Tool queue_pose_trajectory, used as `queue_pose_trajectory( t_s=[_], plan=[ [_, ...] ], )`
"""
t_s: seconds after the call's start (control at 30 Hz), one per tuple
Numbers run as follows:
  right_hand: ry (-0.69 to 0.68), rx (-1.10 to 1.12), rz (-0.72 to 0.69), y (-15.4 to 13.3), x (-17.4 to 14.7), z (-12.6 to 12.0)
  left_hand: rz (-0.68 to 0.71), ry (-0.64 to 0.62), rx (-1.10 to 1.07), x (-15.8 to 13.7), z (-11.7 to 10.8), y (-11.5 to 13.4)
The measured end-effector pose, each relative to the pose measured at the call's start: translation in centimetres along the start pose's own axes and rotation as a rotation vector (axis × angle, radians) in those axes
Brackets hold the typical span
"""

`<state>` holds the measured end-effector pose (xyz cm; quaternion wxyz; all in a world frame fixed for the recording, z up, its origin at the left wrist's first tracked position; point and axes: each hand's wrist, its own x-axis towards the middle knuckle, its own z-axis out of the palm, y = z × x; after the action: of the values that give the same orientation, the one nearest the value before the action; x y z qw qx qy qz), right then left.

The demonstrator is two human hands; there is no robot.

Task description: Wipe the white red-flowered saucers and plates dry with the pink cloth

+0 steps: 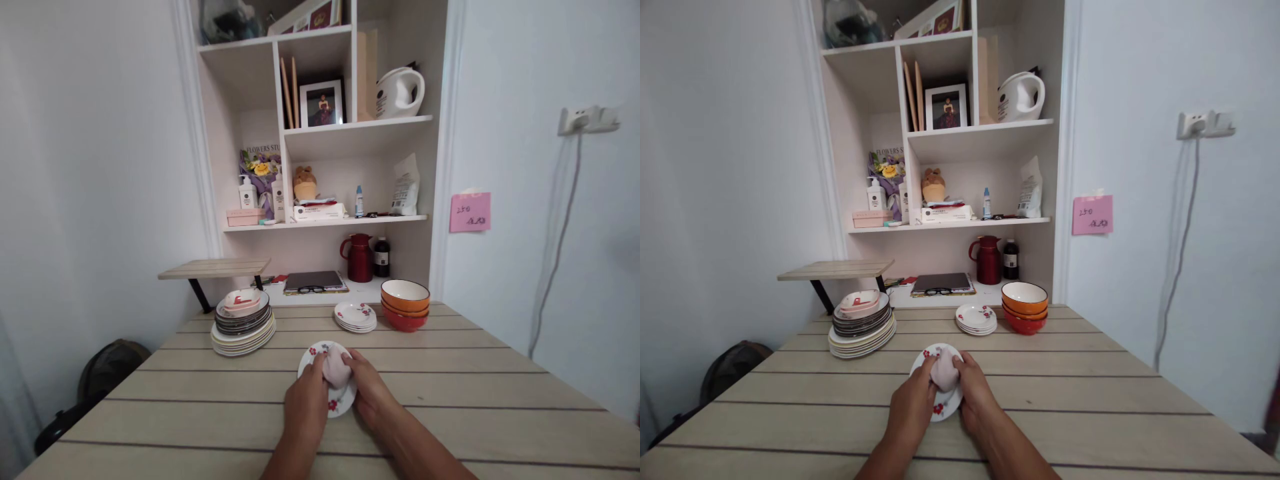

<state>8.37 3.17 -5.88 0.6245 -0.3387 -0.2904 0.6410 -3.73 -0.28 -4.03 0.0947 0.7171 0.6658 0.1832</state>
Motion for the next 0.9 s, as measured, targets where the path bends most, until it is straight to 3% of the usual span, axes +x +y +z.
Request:
queue_pose_trajectory(
  t_s=[0.27, 0.47, 0.57, 0.7, 0.9],
  plan=[
    [0.053, 0.006, -0.042, -0.1, -0.2, 0.2, -0.062, 0.026, 0.044, -0.1, -0.1, 0.1],
    [0.073, 0.013, -0.002, -0.9, -0.4, 0.4, 0.219, -0.054, 0.061, -1.1, -0.3, 0.5],
    [0.051, -0.001, 0.026, -1.0, -0.5, 0.4, 0.269, -0.067, 0.023, -1.3, -0.4, 0.5],
    [0.01, -0.011, 0.02, -0.7, -0.3, 0.2, 0.233, -0.063, 0.03, -1.0, -0.2, 0.4],
    [0.0, -0.015, 0.012, 0.0, 0.1, -0.1, 0.036, 0.026, 0.048, -0.2, 0.5, 0.2]
  ],
)
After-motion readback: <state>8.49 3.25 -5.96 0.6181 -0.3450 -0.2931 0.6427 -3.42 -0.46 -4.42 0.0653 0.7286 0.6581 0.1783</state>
